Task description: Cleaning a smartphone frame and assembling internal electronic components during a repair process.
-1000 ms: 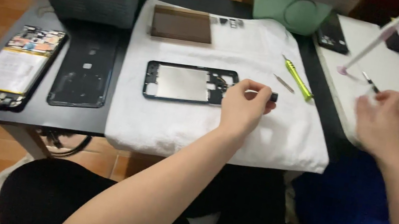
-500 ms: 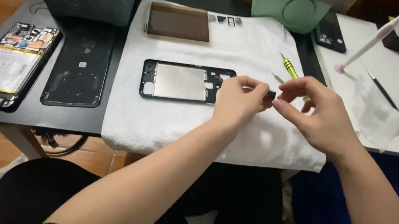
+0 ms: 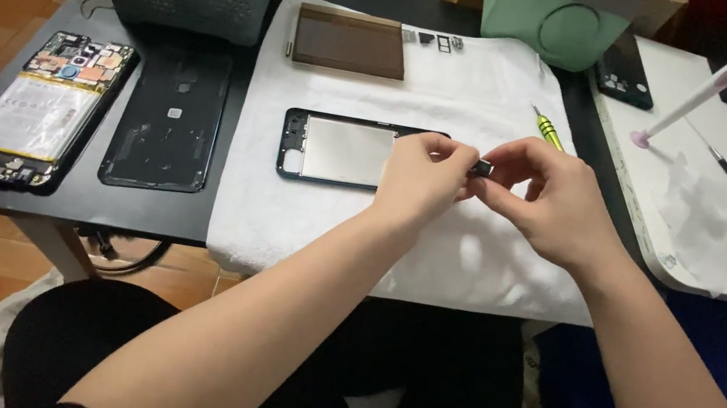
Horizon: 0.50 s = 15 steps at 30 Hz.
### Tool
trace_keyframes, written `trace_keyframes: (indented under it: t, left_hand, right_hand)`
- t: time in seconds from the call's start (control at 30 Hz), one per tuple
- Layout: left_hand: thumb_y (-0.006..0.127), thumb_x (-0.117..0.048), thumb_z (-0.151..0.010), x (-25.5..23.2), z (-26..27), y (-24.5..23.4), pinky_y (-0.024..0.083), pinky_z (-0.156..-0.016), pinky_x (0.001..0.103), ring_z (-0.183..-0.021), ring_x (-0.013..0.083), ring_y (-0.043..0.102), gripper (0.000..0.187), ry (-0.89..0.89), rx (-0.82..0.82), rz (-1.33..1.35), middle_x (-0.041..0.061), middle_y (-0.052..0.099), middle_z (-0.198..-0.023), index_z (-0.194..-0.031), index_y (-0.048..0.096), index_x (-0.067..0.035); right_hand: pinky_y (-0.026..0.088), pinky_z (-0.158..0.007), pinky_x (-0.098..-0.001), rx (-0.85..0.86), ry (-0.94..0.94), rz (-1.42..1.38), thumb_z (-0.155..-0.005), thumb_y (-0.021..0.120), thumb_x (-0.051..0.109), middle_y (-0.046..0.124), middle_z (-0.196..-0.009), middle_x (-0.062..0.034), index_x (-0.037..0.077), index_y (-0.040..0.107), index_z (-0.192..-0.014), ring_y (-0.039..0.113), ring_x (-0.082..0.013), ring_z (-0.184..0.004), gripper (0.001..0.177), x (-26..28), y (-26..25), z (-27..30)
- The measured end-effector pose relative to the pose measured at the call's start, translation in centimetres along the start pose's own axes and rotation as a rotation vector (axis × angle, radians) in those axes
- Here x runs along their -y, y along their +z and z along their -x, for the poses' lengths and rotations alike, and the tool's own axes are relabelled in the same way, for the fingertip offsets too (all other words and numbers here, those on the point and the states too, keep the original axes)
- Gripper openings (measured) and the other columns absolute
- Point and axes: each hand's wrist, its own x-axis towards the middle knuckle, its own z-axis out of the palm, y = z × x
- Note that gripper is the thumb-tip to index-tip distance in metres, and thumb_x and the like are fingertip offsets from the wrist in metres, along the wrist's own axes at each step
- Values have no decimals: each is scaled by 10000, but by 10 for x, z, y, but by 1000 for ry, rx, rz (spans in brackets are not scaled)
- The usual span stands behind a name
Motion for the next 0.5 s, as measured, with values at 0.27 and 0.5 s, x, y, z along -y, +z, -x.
trace_keyframes:
  t: [0.27, 0.5]
  left_hand:
    - [657, -279, -798, -1, -14, -14, 607, -733, 371, -802, 258, 758, 319, 219, -52, -216, 111, 765, -829, -1011, 760, -65]
    - [738, -311, -886, -34, 6, -83, 306, -1135, 697, -1281, 574, 535, 667, 839, 120, -795, 356, 631, -1281, -1380, 500, 69]
  right_hand:
    - [440, -652, -283, 34, -40, -15, -868, 847, 129, 771, -867, -116, 37, 742, -1043, 728, -196, -846, 225, 2, 4, -12]
    - [452, -698, -339, 51, 31, -51, -868, 814, 56, 763, -904, -209, -22, 736, -1059, 729, -281, -838, 221, -5, 0, -15]
